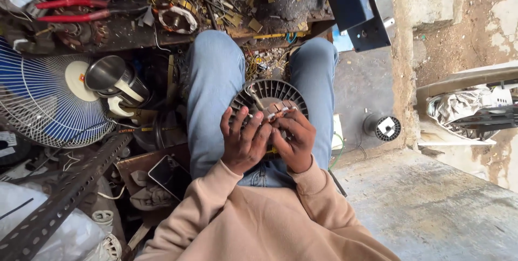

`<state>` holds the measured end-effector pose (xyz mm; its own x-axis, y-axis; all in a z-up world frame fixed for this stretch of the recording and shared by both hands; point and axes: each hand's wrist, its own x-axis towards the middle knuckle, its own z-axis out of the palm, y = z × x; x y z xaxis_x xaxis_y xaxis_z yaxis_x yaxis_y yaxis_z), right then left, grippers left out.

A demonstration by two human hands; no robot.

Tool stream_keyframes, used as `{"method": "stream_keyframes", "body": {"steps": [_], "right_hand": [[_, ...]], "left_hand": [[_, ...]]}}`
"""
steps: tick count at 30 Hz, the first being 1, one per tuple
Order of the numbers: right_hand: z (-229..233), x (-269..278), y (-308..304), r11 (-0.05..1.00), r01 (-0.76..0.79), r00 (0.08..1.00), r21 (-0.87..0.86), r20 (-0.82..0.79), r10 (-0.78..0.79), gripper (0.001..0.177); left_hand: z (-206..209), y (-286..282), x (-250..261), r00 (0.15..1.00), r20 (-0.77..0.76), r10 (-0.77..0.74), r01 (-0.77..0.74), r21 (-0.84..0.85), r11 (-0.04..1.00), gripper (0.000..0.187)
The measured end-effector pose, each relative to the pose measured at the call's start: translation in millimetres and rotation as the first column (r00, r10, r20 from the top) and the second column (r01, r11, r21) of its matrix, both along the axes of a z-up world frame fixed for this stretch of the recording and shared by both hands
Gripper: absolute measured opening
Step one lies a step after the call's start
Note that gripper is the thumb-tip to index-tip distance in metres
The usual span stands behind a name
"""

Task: Repairing and rewiring the stator of an electric fan motor using hand tools.

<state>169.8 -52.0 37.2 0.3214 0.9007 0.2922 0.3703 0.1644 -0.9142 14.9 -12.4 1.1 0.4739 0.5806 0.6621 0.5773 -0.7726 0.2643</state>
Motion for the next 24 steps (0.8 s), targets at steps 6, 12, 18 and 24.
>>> {"method": "stream_keyframes", "body": {"steps": [6, 12, 18, 24], "right_hand": [[3, 1, 2, 0.997, -0.056, 0.998, 0.043, -0.003, 0.057, 0.014], [-4, -1, 4, 0.996, -0.052, 0.998, 0.073, 0.042, 0.049, 0.014], [-7, -5, 3, 0.997, 0.005, 0.997, 0.072, 0.074, -0.010, 0.015], [-7, -6, 4, 0.997, -0.008, 0.990, 0.074, 0.140, -0.002, 0.015]], "left_hand": [[-9, -2, 0, 0.999, 0.040, -0.008, 0.008, 0.012, 1.000, 0.005], [-9, -3, 3, 0.999, 0.043, -0.006, 0.006, -0.003, 1.000, 0.008], [-13, -4, 5, 0.997, 0.080, -0.020, 0.021, -0.005, 1.000, 0.018], [-22, -3, 4, 0.993, 0.109, -0.035, 0.034, 0.005, 0.999, 0.019]]}}
